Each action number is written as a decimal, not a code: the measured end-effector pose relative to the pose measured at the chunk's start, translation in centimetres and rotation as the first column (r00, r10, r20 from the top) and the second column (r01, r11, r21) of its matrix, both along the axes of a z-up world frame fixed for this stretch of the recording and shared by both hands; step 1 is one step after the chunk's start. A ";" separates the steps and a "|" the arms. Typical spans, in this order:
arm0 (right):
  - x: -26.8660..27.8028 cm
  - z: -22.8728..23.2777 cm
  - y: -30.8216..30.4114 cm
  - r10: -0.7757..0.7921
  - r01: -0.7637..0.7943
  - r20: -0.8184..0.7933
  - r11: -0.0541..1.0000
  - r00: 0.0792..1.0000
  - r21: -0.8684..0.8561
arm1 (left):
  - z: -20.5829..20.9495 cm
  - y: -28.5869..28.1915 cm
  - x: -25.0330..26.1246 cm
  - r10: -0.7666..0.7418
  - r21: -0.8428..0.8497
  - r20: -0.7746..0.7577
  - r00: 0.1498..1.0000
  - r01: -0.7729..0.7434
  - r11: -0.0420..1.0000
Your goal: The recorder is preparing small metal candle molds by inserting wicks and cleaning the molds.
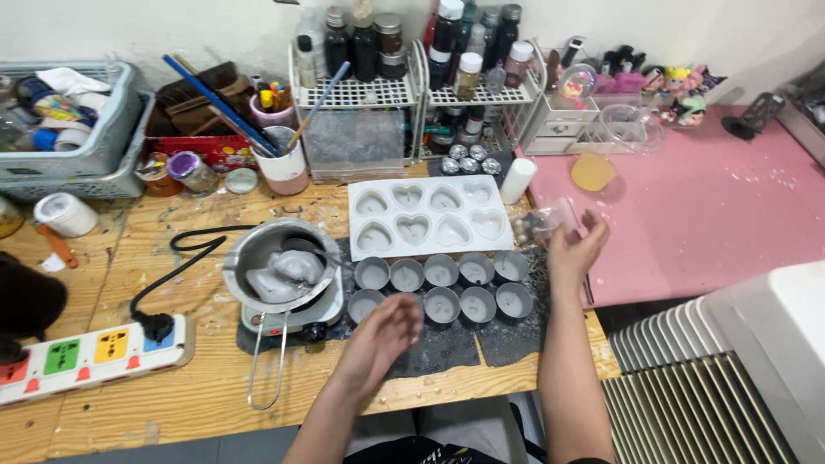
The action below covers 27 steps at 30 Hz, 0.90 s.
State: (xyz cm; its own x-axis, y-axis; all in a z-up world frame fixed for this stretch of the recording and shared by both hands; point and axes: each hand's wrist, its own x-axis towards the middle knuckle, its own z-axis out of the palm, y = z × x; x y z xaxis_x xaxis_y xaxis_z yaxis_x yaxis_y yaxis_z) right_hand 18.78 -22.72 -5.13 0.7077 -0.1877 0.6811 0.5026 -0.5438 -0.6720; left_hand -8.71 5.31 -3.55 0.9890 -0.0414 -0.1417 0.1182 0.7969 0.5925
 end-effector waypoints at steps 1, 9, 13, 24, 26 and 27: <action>-0.2 0.4 0.3 0.010 -0.010 0.003 1.000 1.000 0.004 | -1.1 1.0 -1.7 0.010 0.004 0.003 1.000 -0.010 1.000; -5.6 5.6 5.6 0.023 0.019 0.195 0.977 0.981 -0.212 | -3.4 8.2 -12.3 0.193 -0.315 0.022 0.981 -0.176 0.933; -11.0 9.7 10.8 0.243 -0.219 0.157 0.964 0.957 -0.151 | 1.3 9.7 -12.6 0.201 -0.250 0.005 0.980 -0.193 0.949; -17.6 11.2 24.3 0.853 -0.913 -0.348 0.406 0.390 -0.028 | 4.0 9.1 -10.5 0.081 0.025 -0.012 0.997 -0.080 0.996; -17.8 11.9 24.9 0.870 -0.916 -0.287 0.390 0.402 -0.100 | 3.9 9.0 -10.5 0.078 0.017 -0.030 0.996 -0.078 0.997; -17.9 12.3 25.2 0.884 -0.910 -0.224 0.378 0.410 -0.171 | 3.7 8.9 -10.4 0.072 0.011 -0.048 0.996 -0.072 0.997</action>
